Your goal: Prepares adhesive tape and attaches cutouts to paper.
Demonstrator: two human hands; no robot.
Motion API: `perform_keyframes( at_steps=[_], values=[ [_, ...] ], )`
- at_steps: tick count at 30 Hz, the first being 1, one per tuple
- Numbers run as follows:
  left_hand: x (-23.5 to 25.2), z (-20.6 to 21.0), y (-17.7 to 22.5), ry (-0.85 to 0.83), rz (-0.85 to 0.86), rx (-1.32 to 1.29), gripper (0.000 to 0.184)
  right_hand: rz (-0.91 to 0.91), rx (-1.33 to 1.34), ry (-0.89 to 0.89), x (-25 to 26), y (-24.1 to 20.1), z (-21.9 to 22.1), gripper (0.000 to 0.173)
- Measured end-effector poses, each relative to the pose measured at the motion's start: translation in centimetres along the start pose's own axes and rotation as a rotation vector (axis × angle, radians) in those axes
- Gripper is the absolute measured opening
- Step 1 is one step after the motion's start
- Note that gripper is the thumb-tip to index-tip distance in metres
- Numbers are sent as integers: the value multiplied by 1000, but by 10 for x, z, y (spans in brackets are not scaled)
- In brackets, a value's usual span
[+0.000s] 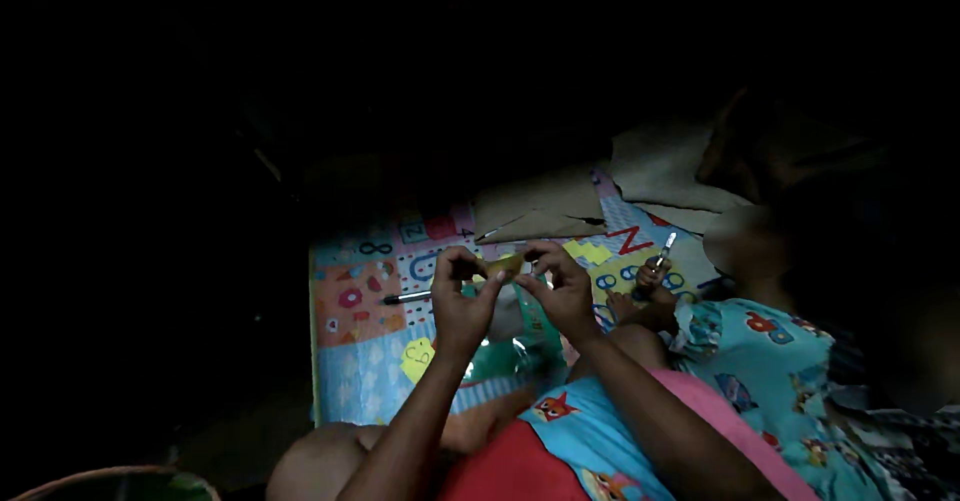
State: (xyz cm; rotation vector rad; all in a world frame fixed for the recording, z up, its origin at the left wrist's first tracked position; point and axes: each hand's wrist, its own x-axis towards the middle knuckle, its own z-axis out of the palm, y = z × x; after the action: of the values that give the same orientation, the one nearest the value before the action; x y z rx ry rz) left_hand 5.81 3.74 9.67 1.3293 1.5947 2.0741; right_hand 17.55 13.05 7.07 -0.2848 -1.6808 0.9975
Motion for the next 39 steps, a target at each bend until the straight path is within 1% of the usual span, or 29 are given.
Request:
perform_keyframes(
  at_steps=[2,4,6,9,13,16,25,32,39],
  values=[
    [6,0,13,-35,70,1,34,-96,8,-12,5,-10,-5,7],
    [7,-1,21,-69,120,17,33,-163,22,-22,9,-19,-9,5],
    [4,-1,26,-92,149,15,31,-186,52,-24,11,-27,-11,7],
    [-4,0,32,-87,183,-8,27,-181,101,-36,10,-38,-11,10],
    [-12,-1,40,-82,262,28,21,-167,118,-41,9,-51,-14,6],
    [-15,-1,41,-101,309,33,15,-164,103,-52,10,-57,-17,7],
    [-16,-5,42,-144,368,58,9,-153,116,-78,10,-65,-21,8],
    [-16,-10,45,-166,431,119,7,-186,25,-62,9,-71,-22,9],
    [-18,-10,49,-159,402,147,14,-176,-3,-71,9,-76,-24,11]
  ],
)
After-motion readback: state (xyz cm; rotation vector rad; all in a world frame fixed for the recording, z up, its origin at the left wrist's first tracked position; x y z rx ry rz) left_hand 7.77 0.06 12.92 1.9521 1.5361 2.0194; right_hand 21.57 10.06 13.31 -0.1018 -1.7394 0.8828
